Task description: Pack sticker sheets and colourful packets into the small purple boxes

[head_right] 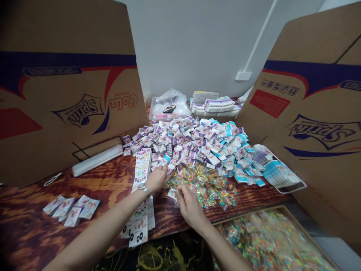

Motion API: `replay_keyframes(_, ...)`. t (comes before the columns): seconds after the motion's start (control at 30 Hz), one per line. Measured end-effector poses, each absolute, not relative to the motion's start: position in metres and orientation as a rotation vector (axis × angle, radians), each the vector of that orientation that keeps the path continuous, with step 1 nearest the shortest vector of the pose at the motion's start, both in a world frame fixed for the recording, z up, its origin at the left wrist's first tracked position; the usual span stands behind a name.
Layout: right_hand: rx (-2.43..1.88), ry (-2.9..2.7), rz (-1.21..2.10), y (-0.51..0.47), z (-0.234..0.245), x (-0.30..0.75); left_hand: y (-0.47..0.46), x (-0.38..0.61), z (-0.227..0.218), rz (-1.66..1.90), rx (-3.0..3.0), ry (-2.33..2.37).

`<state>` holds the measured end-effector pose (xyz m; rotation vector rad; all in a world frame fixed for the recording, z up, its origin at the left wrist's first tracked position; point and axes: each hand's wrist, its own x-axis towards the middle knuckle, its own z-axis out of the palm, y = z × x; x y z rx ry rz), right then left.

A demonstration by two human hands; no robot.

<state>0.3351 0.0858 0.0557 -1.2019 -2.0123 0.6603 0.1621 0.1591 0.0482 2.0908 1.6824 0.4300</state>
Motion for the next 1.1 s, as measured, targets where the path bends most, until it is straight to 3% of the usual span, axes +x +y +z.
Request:
replay_keyframes(0.13, -1.173, -1.985, 0.629, 0.091, 0.066, 0.343, 0.181, 0.176, 0.031, 0.349, 2.124, 1.792)
replay_keyframes(0.27, -1.222, -1.935, 0.580, 0.101, 0.078, 0.353, 0.165, 0.159, 0.040, 0.417, 2.211, 1.801)
replay_keyframes(0.63, -1.008, -2.048, 0.477, 0.111, 0.099, 0.310, 0.067, 0.131, 0.061, 1.036, 2.273, 1.627)
replay_keyframes(0.8, -0.830, -2.341, 0.448, 0.109, 0.103, 0.302, 0.051, 0.129, 0.059, 1.065, 2.311, 1.639)
replay_keyframes(1.1, -1.010, -2.365, 0.286, 0.089, 0.097, 0.284, 0.042, 0.126, 0.061, 1.078, 2.390, 1.626)
